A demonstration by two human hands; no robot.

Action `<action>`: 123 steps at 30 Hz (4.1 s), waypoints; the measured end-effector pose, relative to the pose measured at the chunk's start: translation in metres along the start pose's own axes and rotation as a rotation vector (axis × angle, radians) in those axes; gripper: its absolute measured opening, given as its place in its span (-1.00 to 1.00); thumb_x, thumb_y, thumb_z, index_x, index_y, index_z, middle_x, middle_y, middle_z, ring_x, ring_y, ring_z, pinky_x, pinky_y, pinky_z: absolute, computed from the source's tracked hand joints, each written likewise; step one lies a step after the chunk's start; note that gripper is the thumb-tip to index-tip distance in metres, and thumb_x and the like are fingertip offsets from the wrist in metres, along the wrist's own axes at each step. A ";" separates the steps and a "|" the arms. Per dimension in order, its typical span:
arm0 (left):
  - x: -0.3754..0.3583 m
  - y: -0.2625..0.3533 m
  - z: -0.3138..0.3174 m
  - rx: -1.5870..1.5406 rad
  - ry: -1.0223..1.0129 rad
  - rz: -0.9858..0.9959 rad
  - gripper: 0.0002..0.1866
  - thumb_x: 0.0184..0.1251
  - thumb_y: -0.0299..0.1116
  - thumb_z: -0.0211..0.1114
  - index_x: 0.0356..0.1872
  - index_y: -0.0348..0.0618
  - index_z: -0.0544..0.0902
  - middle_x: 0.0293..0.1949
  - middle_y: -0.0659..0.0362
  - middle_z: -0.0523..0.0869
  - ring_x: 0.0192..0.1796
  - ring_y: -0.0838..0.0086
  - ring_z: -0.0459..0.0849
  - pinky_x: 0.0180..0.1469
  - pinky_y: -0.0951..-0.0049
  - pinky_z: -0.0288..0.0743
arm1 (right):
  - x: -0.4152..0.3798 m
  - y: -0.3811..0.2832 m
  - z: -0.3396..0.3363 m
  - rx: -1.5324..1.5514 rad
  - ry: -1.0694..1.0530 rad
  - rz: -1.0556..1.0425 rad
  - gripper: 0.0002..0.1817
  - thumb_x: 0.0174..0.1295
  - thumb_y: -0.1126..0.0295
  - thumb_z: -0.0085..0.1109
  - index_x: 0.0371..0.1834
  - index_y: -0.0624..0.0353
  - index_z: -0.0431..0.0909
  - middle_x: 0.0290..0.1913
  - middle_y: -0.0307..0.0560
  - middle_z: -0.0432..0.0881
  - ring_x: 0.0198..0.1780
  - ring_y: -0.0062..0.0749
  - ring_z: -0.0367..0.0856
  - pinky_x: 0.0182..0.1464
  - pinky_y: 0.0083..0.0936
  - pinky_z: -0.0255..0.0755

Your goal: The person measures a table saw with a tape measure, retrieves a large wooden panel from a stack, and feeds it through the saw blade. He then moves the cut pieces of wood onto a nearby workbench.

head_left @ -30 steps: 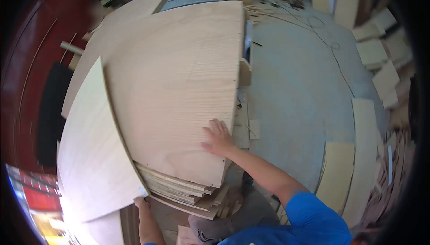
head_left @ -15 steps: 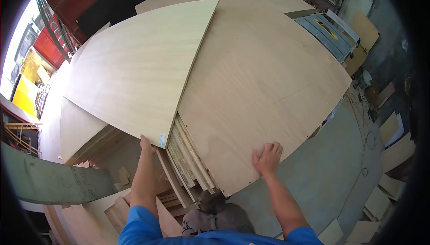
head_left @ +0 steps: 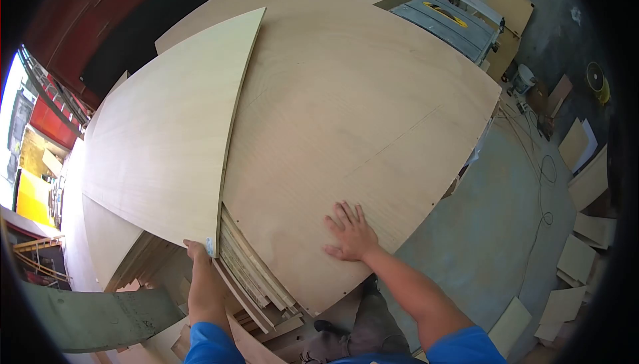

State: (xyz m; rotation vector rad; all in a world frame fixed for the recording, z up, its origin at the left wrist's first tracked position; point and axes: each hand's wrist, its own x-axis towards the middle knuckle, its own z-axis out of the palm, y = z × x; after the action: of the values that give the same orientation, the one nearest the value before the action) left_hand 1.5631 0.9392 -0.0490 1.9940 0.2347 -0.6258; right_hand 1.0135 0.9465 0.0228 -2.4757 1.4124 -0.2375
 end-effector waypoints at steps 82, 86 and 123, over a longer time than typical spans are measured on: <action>-0.967 -0.577 -0.098 0.460 0.706 -0.090 -0.16 0.45 0.35 -0.06 -0.15 -0.47 0.65 -0.17 -0.34 0.71 -0.03 -0.25 0.68 0.04 -0.07 0.51 | -0.134 0.532 -0.174 1.850 -0.170 0.159 -0.48 0.40 0.33 0.23 0.27 0.47 0.36 0.15 0.09 0.59 0.10 -0.21 0.65 0.12 -0.27 0.60; -0.954 -0.628 -0.174 0.481 0.695 -0.067 -0.22 0.46 0.32 -0.02 -0.13 -0.41 0.64 -0.17 -0.30 0.72 -0.05 -0.21 0.69 0.02 -0.03 0.52 | -0.241 0.521 -0.168 1.820 -0.188 0.180 -0.52 0.47 0.29 0.11 0.31 0.37 0.34 0.17 0.06 0.59 0.15 -0.20 0.64 0.22 -0.26 0.56; -0.790 -0.682 -0.414 0.096 0.786 -0.094 0.13 0.36 0.35 0.16 0.47 -0.59 -0.01 0.54 -0.19 0.09 0.44 -0.21 0.30 0.46 0.03 0.22 | -0.587 0.492 -0.214 0.075 0.024 0.676 -0.14 0.23 -0.35 0.09 0.24 0.28 0.48 0.13 0.29 0.62 0.19 0.14 0.59 0.22 -0.08 0.45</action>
State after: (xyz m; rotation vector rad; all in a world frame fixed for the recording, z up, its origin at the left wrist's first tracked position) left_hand 0.7460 1.7074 -0.0050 2.2477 0.7822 0.1276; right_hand 0.2551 1.1805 0.0652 -1.8029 2.0953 -0.1665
